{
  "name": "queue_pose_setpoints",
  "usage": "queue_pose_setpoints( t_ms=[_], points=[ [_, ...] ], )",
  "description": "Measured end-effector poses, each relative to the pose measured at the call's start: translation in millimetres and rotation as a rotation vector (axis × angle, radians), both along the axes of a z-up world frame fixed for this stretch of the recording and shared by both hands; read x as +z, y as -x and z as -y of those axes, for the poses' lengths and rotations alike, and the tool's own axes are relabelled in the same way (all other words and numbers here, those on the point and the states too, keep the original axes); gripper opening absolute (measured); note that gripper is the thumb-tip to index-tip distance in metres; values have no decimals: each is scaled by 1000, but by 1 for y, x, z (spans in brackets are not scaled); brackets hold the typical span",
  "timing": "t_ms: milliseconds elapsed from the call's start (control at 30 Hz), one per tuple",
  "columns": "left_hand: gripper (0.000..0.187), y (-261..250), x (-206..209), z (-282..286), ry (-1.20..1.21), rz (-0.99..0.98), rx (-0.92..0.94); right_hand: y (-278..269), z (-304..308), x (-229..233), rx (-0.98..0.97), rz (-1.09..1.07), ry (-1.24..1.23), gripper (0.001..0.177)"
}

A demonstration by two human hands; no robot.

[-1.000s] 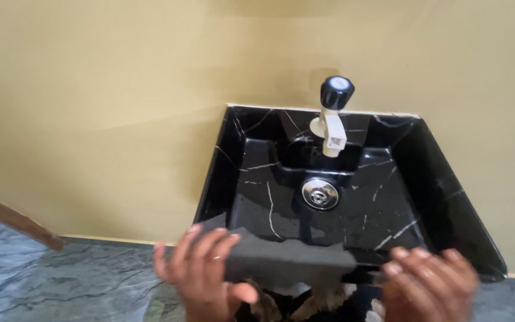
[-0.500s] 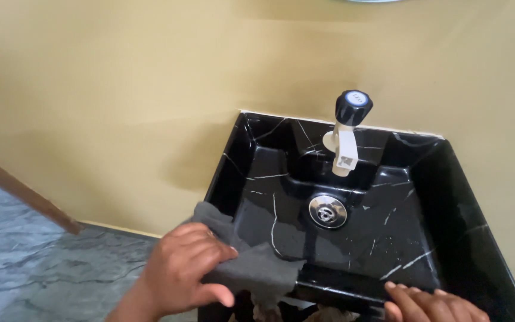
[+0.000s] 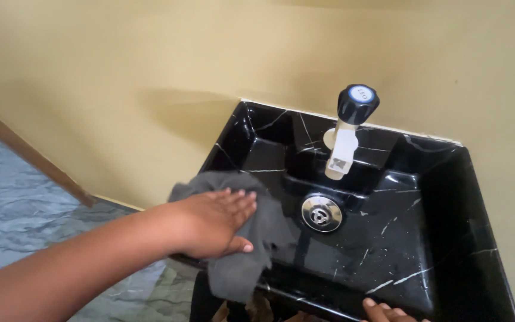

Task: The person wets a grey cloth under a running tap, then wipes the inside and rim of a black marble sink. The person repeatedly wrings and refolds the cloth while cleaning the sink basin and faucet area.

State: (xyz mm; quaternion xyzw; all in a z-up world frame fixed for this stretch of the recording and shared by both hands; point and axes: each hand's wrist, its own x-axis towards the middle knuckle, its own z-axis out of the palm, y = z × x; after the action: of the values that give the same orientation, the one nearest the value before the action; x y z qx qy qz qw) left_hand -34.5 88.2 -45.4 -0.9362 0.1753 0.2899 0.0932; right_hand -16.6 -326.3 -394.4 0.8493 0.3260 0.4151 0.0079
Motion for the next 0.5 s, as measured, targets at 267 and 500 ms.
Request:
queue_pose_setpoints(
  t_ms=[267,500],
  points=[
    [94,-85,-28,22,-145,69,88,0,-20,-15,67,60,-137,27],
    [96,-123,-28,20,-208,182,136,-3,-18,-26,99,117,-212,23]
  ],
)
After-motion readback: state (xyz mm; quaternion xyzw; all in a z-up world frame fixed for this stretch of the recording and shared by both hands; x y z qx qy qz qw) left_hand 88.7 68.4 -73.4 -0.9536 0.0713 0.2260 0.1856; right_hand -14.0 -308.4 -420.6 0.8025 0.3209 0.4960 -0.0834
